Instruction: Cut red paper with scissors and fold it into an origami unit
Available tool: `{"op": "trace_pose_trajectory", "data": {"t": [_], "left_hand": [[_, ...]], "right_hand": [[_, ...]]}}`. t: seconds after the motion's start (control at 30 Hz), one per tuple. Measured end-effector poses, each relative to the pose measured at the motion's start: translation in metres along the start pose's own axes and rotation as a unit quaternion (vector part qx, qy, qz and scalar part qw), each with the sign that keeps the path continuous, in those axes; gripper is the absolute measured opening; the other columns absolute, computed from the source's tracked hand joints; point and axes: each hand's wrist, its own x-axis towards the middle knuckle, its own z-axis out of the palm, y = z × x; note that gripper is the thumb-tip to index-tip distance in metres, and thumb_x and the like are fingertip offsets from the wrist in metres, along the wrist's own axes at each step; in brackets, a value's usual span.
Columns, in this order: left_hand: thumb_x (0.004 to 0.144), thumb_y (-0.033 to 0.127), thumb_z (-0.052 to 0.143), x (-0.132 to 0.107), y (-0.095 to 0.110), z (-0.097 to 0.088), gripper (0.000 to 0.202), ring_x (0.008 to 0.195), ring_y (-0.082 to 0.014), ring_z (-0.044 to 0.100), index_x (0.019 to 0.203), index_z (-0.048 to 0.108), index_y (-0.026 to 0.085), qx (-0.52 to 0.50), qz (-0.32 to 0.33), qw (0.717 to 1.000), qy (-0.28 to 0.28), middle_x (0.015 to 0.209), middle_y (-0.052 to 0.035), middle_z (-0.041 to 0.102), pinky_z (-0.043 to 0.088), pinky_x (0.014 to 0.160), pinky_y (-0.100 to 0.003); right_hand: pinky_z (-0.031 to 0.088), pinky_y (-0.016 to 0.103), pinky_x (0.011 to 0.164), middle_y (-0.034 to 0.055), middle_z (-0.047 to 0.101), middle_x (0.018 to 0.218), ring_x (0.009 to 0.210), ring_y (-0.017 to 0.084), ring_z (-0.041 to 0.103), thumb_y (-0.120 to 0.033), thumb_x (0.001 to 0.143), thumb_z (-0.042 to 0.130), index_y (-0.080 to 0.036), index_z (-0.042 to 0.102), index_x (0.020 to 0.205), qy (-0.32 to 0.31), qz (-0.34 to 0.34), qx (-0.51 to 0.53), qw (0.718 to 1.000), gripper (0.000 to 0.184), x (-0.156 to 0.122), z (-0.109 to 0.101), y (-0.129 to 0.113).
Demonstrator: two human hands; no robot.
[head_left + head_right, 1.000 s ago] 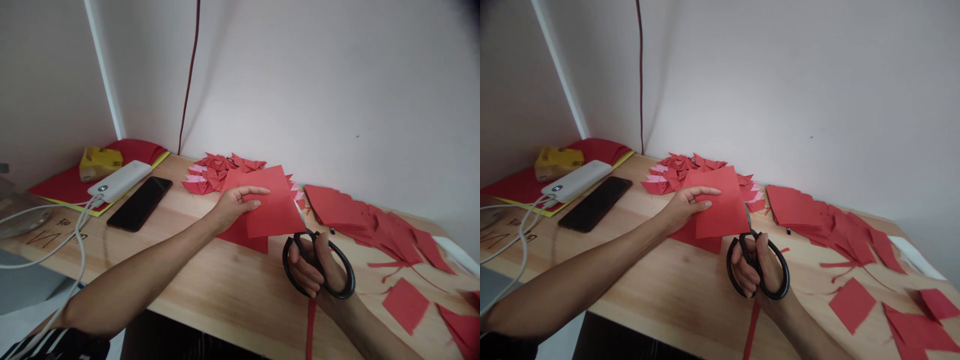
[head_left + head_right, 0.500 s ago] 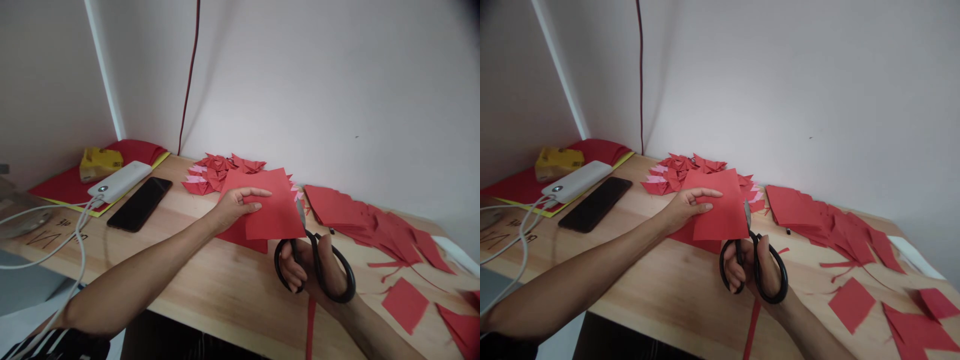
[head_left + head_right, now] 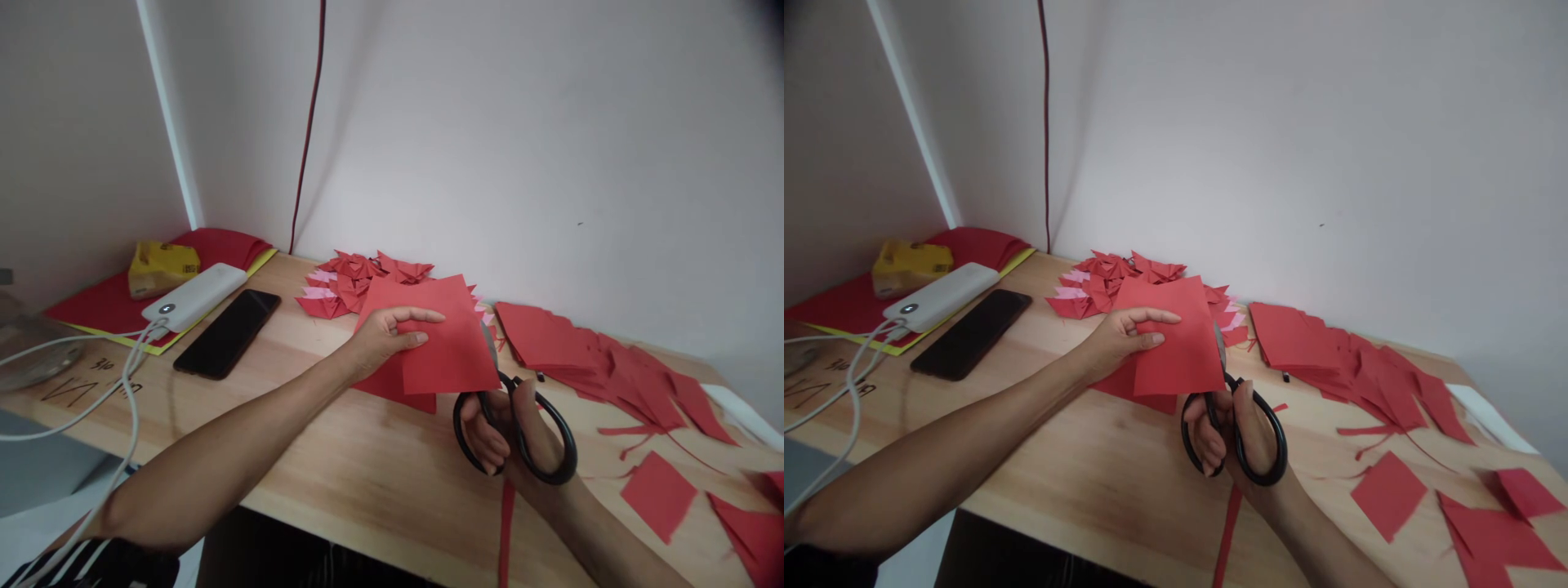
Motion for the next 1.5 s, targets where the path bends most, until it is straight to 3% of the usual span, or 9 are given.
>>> {"op": "trace_pose_trajectory", "data": {"t": [0.23,0.5,0.63,0.8,0.97,1.27,1.5], "left_hand": [[0.077,0.026,0.071,0.001,-0.004,-0.002,0.035,0.078,-0.0096,0.063,0.111,0.069,0.020,-0.025,0.002,0.999,-0.023,0.112,-0.0064,0.068,0.046,0.070,-0.019],[0.078,0.025,0.070,0.000,-0.003,-0.001,0.035,0.073,-0.0095,0.063,0.112,0.068,0.019,-0.019,-0.013,1.000,-0.017,0.101,-0.0056,0.070,0.047,0.067,-0.020],[0.078,0.025,0.070,0.000,-0.003,-0.002,0.035,0.078,-0.0108,0.063,0.112,0.067,0.018,-0.008,-0.011,1.000,-0.019,0.104,-0.0061,0.070,0.047,0.070,-0.020],[0.078,0.025,0.068,0.001,-0.003,-0.004,0.034,0.090,-0.0156,0.064,0.111,0.068,0.018,0.028,0.005,0.999,-0.015,0.113,-0.0080,0.068,0.047,0.078,-0.025],[0.077,0.025,0.069,0.000,-0.001,-0.003,0.032,0.094,-0.0168,0.063,0.109,0.070,0.018,0.049,0.016,0.999,-0.002,0.112,-0.0077,0.068,0.047,0.079,-0.025],[0.076,0.025,0.072,0.000,0.001,-0.003,0.036,0.075,-0.0095,0.063,0.111,0.068,0.017,-0.020,-0.018,0.999,-0.025,0.099,-0.0055,0.070,0.046,0.071,-0.020],[0.074,0.024,0.074,0.000,-0.001,-0.002,0.036,0.079,-0.0112,0.064,0.109,0.068,0.017,-0.065,-0.030,0.997,-0.032,0.099,-0.0065,0.071,0.048,0.074,-0.023]], "right_hand": [[0.030,0.016,0.027,-0.0093,0.027,0.035,0.027,0.004,0.022,-0.076,0.076,0.048,-0.014,0.068,0.069,0.012,0.006,-0.023,1.000,0.066,0.000,0.004,-0.005],[0.028,0.015,0.026,-0.0102,0.025,0.035,0.027,0.003,0.019,-0.074,0.078,0.048,-0.014,0.067,0.069,-0.004,0.005,-0.015,1.000,0.064,0.002,-0.001,-0.003],[0.033,0.018,0.028,-0.0091,0.029,0.038,0.029,0.006,0.026,-0.079,0.075,0.046,-0.014,0.068,0.075,-0.031,0.015,-0.020,0.999,0.068,0.003,0.000,0.000],[0.046,0.028,0.049,-0.0015,0.047,0.051,0.047,0.013,0.050,-0.079,0.075,0.045,-0.015,0.069,0.082,-0.014,0.009,-0.037,0.999,0.069,0.005,0.006,0.001],[0.046,0.031,0.053,-0.0004,0.048,0.054,0.050,0.015,0.050,-0.080,0.074,0.044,-0.015,0.069,0.083,-0.026,-0.004,-0.049,0.998,0.070,0.008,0.003,0.002],[0.047,0.028,0.051,-0.0007,0.046,0.052,0.049,0.013,0.049,-0.077,0.080,0.037,-0.013,0.071,0.088,-0.078,0.042,-0.026,0.996,0.073,0.001,-0.009,-0.015],[0.046,0.028,0.050,-0.0009,0.044,0.052,0.049,0.014,0.048,-0.077,0.079,0.038,-0.013,0.071,0.086,-0.061,0.048,-0.039,0.996,0.073,0.000,-0.006,-0.019]]}}
